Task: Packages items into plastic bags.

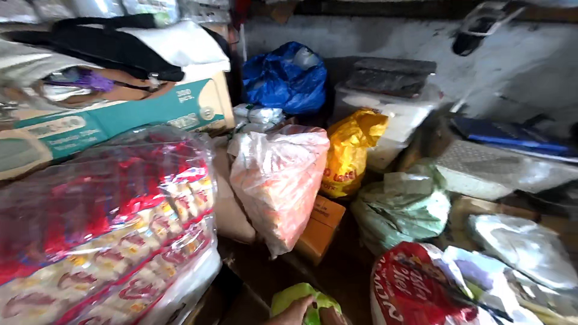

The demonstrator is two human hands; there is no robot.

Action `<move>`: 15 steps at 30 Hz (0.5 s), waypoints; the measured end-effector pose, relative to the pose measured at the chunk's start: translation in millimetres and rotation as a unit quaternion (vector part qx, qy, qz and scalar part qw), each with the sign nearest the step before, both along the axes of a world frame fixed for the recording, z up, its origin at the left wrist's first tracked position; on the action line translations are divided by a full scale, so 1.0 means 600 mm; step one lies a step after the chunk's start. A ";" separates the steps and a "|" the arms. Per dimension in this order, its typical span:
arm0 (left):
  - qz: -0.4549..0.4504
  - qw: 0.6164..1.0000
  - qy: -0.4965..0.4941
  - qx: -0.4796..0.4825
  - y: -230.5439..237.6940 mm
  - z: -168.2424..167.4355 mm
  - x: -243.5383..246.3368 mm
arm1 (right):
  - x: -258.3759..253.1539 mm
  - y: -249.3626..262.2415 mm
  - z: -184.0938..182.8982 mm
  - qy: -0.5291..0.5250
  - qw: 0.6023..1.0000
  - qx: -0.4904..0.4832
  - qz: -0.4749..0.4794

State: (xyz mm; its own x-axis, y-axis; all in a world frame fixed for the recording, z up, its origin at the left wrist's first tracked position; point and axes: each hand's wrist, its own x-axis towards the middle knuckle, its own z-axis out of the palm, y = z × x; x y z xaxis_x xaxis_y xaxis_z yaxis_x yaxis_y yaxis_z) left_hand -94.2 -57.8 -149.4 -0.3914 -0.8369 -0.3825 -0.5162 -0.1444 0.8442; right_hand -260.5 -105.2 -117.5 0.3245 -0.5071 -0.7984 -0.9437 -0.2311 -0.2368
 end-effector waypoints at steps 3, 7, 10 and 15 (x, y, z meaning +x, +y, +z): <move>-0.003 0.998 -0.064 0.029 0.008 0.012 -0.012 | 0.000 -0.003 0.004 0.027 0.998 0.023 0.043; 0.049 0.985 -0.119 0.111 0.020 0.081 -0.026 | -0.008 -0.024 -0.007 -0.023 0.999 0.021 0.006; -0.063 0.972 -0.211 0.086 -0.016 0.124 -0.042 | -0.039 -0.034 0.018 -0.100 0.992 0.000 -0.072; -0.084 0.971 -0.214 0.061 -0.075 0.093 -0.014 | -0.103 -0.047 0.011 -0.193 0.965 -0.068 -0.164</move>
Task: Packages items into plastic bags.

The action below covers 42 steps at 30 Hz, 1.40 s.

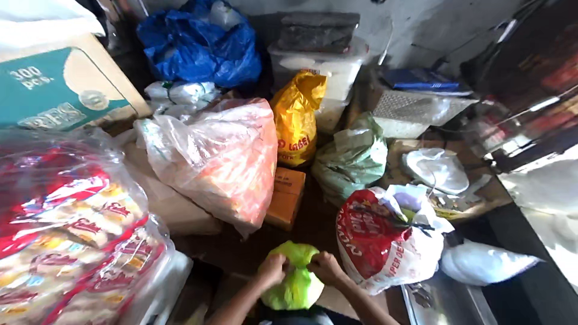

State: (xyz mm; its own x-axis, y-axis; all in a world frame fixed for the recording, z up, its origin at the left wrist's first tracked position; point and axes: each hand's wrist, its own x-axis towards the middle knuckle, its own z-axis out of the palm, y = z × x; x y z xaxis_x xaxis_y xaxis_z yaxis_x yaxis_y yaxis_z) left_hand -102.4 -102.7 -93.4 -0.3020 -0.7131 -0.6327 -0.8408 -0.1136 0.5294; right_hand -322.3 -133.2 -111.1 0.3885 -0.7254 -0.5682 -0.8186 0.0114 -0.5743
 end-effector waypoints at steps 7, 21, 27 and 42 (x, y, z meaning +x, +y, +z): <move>0.011 0.999 -0.051 0.003 -0.028 -0.071 -0.029 | 0.027 -0.016 -0.032 0.098 0.980 0.143 -0.101; 0.027 0.990 0.138 -0.013 0.018 0.017 -0.044 | 0.027 0.076 -0.013 -0.294 0.945 -0.041 -0.137; 0.196 0.937 0.283 0.066 -0.002 0.036 -0.027 | 0.004 0.045 0.013 -0.306 0.947 -0.099 -0.017; -0.061 0.984 0.165 -0.020 -0.039 -0.108 -0.064 | -0.001 0.106 -0.099 -0.160 0.954 -0.019 -0.252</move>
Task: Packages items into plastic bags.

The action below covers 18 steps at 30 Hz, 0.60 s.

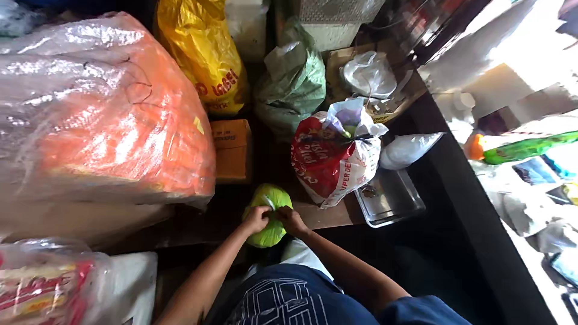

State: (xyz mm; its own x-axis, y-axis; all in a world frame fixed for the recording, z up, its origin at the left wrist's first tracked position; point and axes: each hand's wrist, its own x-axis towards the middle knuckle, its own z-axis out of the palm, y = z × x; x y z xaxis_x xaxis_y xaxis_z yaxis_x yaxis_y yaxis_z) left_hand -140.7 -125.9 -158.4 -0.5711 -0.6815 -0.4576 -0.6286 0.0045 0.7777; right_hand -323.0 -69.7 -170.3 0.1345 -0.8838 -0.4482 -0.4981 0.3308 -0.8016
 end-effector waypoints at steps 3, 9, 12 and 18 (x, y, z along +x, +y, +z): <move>-0.034 0.998 -0.002 -0.050 -0.008 -0.019 -0.008 | 0.002 0.009 -0.013 0.005 0.999 0.011 -0.043; -0.080 0.994 0.033 -0.067 -0.020 -0.030 -0.009 | -0.007 0.011 -0.028 -0.030 0.995 0.024 -0.089; -0.085 0.990 0.044 -0.099 -0.019 -0.040 -0.014 | -0.009 0.009 -0.033 -0.036 0.992 0.041 -0.116; -0.122 0.969 0.060 -0.205 -0.005 -0.051 -0.012 | 0.024 -0.006 -0.026 -0.139 0.897 0.217 -0.359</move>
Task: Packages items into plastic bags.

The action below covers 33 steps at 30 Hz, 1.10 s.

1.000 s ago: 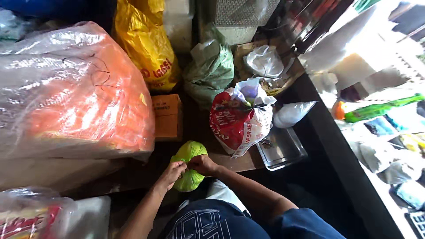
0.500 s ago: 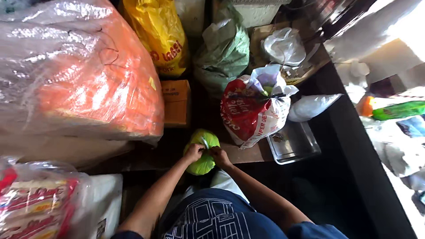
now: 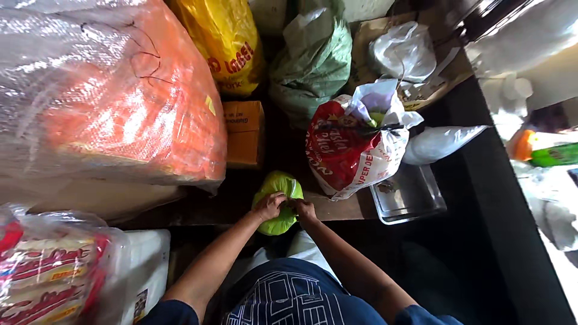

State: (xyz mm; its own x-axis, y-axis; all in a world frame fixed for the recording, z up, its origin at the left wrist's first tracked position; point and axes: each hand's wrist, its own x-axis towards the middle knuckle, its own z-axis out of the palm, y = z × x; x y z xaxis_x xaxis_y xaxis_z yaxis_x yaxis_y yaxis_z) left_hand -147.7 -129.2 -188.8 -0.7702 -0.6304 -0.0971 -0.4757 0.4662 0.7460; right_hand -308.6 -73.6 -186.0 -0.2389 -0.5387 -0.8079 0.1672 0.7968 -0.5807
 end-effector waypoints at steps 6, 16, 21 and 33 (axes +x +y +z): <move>0.011 0.999 -0.014 0.034 -0.004 0.011 0.003 | 0.003 -0.004 0.001 0.151 0.972 -0.099 0.153; 0.017 0.999 -0.030 0.029 -0.005 0.010 0.011 | -0.013 0.019 -0.048 0.376 0.735 -0.447 0.345; 0.048 0.999 -0.001 0.006 0.005 -0.011 0.013 | -0.037 -0.006 -0.027 0.078 0.915 -0.248 0.309; 0.067 0.958 -0.140 -0.240 0.067 0.038 -0.048 | -0.041 0.008 -0.013 -0.029 0.952 -0.180 0.246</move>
